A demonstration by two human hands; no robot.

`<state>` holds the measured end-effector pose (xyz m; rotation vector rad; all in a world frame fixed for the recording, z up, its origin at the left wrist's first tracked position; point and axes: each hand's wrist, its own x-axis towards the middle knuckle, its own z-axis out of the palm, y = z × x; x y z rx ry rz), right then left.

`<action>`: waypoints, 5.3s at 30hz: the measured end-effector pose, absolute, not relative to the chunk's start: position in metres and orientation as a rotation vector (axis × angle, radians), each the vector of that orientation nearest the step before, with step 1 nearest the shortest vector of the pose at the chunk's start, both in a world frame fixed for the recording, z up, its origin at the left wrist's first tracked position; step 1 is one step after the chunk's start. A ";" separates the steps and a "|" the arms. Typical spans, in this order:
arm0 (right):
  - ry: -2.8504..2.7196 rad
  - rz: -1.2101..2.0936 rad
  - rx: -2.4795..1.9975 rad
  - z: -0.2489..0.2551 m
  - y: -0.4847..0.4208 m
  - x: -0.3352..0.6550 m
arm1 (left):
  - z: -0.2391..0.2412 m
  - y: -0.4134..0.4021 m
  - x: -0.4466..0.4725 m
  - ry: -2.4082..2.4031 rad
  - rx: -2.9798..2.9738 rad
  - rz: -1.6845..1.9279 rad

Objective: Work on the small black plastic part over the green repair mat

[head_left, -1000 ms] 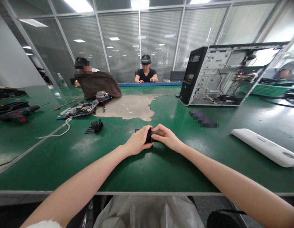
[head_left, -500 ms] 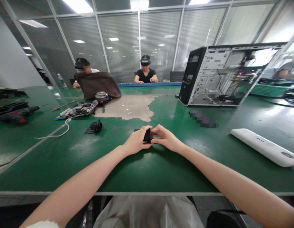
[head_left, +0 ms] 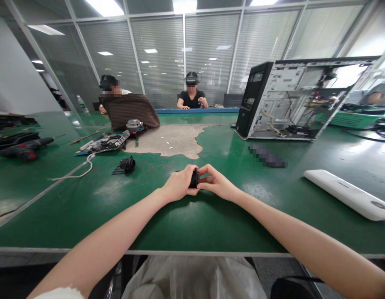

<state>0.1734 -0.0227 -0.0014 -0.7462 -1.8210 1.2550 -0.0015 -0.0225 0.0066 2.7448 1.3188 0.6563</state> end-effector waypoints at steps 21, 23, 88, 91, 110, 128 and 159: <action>-1.816 1.289 -0.715 0.002 -0.023 0.176 | 0.005 -0.022 -0.004 1.220 2.821 0.692; -1.809 1.311 -0.726 0.003 -0.024 0.176 | 0.005 -0.022 -0.004 1.219 2.824 0.699; -1.788 1.197 -0.802 0.002 -0.018 0.174 | 0.005 -0.021 -0.002 1.108 2.850 0.773; -1.798 1.241 -0.728 0.003 -0.020 0.175 | 0.005 -0.020 -0.003 1.110 2.851 0.767; -1.803 1.225 -0.728 0.003 -0.022 0.174 | 0.004 -0.020 -0.002 1.139 2.855 0.767; -1.797 1.218 -0.739 0.002 -0.021 0.175 | 0.006 -0.021 -0.002 1.137 2.875 0.742; -1.775 1.223 -0.773 0.001 -0.018 0.172 | 0.005 -0.021 -0.002 1.149 2.872 0.749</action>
